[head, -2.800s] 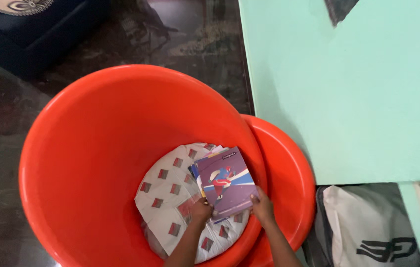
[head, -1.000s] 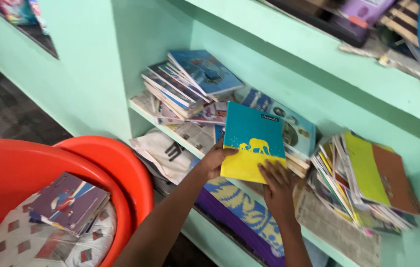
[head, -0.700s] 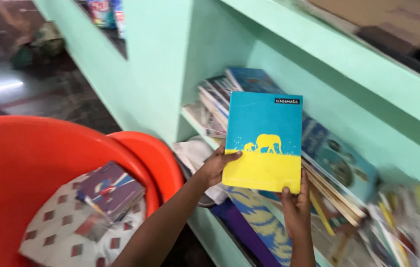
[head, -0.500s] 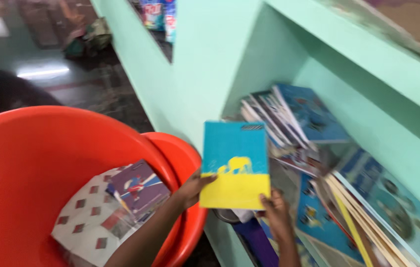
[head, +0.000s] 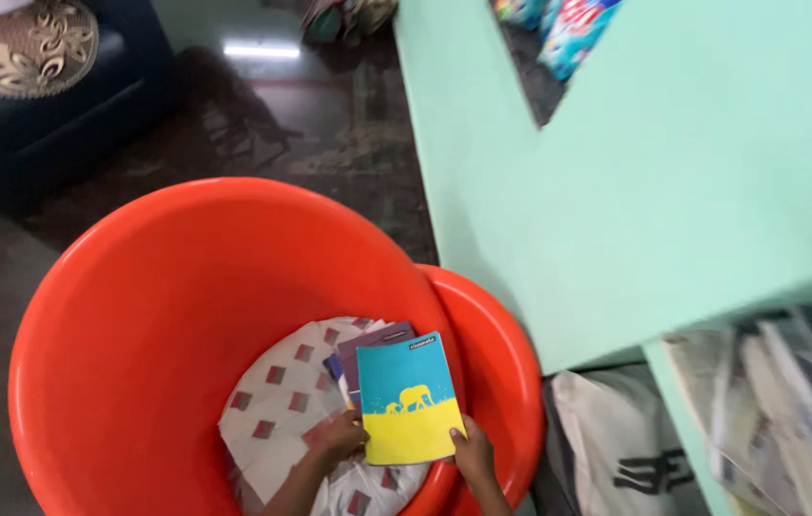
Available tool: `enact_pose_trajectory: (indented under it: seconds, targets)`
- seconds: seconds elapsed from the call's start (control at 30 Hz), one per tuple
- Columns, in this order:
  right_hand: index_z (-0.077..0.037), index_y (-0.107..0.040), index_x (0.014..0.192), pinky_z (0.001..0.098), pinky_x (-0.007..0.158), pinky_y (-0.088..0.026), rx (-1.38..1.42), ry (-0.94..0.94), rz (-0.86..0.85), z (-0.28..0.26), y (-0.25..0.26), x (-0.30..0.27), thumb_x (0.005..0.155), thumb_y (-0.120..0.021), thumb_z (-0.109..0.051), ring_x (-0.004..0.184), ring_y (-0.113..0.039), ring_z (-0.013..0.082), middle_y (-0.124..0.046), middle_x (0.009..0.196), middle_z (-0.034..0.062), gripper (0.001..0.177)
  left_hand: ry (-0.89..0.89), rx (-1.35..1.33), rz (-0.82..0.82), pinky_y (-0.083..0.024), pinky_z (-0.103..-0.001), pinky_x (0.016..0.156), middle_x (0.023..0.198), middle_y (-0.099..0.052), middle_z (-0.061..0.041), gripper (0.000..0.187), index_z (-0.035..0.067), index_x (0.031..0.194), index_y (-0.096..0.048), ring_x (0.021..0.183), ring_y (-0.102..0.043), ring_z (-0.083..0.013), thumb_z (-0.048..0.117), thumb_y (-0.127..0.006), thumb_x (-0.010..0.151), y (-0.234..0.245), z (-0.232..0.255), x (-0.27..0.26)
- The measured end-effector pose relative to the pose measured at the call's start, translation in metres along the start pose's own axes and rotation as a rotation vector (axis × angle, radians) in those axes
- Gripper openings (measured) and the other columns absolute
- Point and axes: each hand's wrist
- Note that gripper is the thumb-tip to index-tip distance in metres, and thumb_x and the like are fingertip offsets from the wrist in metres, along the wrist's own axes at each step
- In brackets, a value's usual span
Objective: The person picks books from a cluttered shelf and places them into a red plastic basin. The person handles various books and notebooks one by one, transferring them from the shelf to the basin.
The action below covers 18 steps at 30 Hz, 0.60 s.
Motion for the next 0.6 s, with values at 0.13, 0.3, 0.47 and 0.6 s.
enact_pose_trajectory:
  seconds: [0.13,0.3,0.47,0.6]
  targets:
    - [-0.019,-0.047,0.15,0.034,0.076,-0.059,-0.003,0.014,-0.057,0.007,-0.029,0.037,0.097,-0.052,-0.011,0.085,-0.076,0.0218,-0.074,0.117,0.0096,0.054,-0.157,0.291,0.311,-0.06,-0.038,0.073,0.095,-0.077,-0.012,0.054,0.011,0.134,-0.06,0.08,-0.075,-0.024,0.005,-0.064,0.08,-0.001,-0.012,0.03]
    - [-0.019,-0.049,0.154,0.0361,0.087,-0.054,-0.205,-0.098,-0.097,0.032,-0.042,0.06,0.097,-0.055,-0.008,0.103,-0.069,0.0263,-0.07,0.122,0.0191,0.059,-0.181,0.368,0.403,-0.059,-0.038,0.085,0.109,-0.077,-0.018,0.059,0.013,0.14,-0.056,0.094,-0.075,-0.0281,0.012,-0.067,0.083,-0.009,-0.034,0.046]
    - [-0.014,-0.049,0.15,0.0336,0.088,-0.055,-0.269,0.115,-0.06,0.044,-0.036,0.048,0.087,-0.058,0.002,0.114,-0.065,0.0234,-0.057,0.14,0.0134,0.065,-0.065,0.195,0.295,-0.059,-0.038,0.091,0.119,-0.075,-0.017,0.069,0.014,0.148,-0.046,0.104,-0.076,-0.0281,0.017,-0.07,0.083,-0.012,-0.044,0.048]
    - [-0.014,-0.049,0.15,0.0318,0.083,-0.058,-0.125,-0.094,-0.061,0.042,-0.017,0.032,0.085,-0.058,0.006,0.111,-0.067,0.0201,-0.056,0.145,0.0106,0.068,-0.077,0.322,0.373,-0.056,-0.038,0.095,0.124,-0.073,-0.016,0.063,0.014,0.145,-0.052,0.108,-0.073,-0.0293,0.023,-0.07,0.085,-0.015,-0.048,0.043]
Point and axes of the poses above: each hand's wrist, its own x-axis towards the middle knuckle, its own y-axis out of the back of the hand, z = x × y
